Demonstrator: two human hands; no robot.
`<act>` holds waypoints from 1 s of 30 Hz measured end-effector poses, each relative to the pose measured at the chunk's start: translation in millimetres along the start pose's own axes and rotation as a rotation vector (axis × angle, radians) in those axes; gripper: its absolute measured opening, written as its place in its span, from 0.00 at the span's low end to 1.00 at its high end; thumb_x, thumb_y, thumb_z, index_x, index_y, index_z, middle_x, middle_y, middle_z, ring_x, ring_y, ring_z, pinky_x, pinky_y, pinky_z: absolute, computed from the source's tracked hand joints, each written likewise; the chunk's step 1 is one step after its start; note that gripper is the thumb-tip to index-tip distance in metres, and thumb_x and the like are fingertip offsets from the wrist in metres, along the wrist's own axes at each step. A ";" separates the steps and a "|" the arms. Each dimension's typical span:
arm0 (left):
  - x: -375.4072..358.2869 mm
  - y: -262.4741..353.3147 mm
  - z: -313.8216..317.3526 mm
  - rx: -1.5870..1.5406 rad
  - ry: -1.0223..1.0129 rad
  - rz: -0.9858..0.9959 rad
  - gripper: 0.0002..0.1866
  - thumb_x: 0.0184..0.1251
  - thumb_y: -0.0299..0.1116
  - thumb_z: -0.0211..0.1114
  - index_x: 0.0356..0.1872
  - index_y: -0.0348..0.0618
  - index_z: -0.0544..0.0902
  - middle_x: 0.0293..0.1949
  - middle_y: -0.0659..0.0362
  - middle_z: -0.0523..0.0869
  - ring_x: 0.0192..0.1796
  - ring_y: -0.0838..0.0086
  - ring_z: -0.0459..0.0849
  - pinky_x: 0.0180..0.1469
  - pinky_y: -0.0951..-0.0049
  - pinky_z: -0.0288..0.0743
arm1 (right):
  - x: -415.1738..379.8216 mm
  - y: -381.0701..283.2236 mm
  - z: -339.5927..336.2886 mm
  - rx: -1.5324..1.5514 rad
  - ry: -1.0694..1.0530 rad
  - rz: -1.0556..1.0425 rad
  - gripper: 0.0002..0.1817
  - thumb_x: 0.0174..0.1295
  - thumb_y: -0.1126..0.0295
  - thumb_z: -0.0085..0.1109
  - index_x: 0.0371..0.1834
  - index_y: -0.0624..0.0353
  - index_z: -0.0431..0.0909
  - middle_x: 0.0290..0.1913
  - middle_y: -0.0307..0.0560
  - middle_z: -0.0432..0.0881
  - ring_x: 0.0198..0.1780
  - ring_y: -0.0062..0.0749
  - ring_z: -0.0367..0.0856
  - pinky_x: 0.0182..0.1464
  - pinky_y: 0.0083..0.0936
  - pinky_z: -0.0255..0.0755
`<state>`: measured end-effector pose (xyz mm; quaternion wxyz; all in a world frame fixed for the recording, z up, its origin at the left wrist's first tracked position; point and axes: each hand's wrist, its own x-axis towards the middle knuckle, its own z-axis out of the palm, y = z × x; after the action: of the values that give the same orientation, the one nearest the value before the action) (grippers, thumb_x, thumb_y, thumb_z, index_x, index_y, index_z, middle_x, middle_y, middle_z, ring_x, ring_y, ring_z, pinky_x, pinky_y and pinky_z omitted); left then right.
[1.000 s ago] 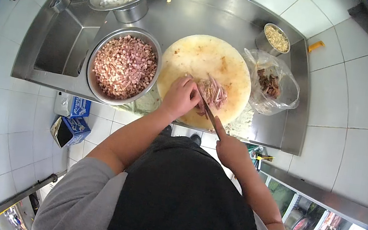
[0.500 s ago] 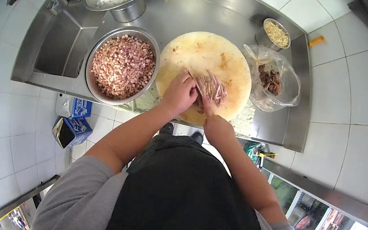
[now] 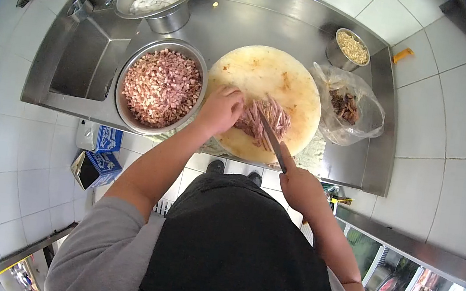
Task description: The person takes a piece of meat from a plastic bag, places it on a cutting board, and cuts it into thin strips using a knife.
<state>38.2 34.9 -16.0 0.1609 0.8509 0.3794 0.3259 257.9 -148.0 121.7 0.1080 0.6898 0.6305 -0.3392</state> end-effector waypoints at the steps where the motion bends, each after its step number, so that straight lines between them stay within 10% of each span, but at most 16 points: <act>1: -2.6 1.6 -2.5 -0.002 -0.003 0.002 0.10 0.67 0.32 0.67 0.44 0.38 0.85 0.52 0.49 0.86 0.56 0.50 0.82 0.62 0.52 0.76 | -2.5 -0.6 -2.9 -0.008 0.032 0.021 0.43 0.74 0.65 0.50 0.89 0.37 0.40 0.41 0.67 0.88 0.45 0.63 0.88 0.53 0.57 0.80; 30: -22.8 30.9 12.5 -0.146 0.183 -0.160 0.07 0.59 0.27 0.69 0.36 0.41 0.80 0.43 0.51 0.83 0.51 0.50 0.80 0.56 0.54 0.77 | 53.7 -16.4 8.5 -0.160 0.097 -0.124 0.47 0.67 0.74 0.50 0.89 0.45 0.42 0.38 0.62 0.89 0.38 0.58 0.90 0.42 0.53 0.83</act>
<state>52.0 -2.9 -18.9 0.2124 0.7707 0.4343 0.4150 238.2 -107.2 87.5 0.1106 0.6542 0.7016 -0.2600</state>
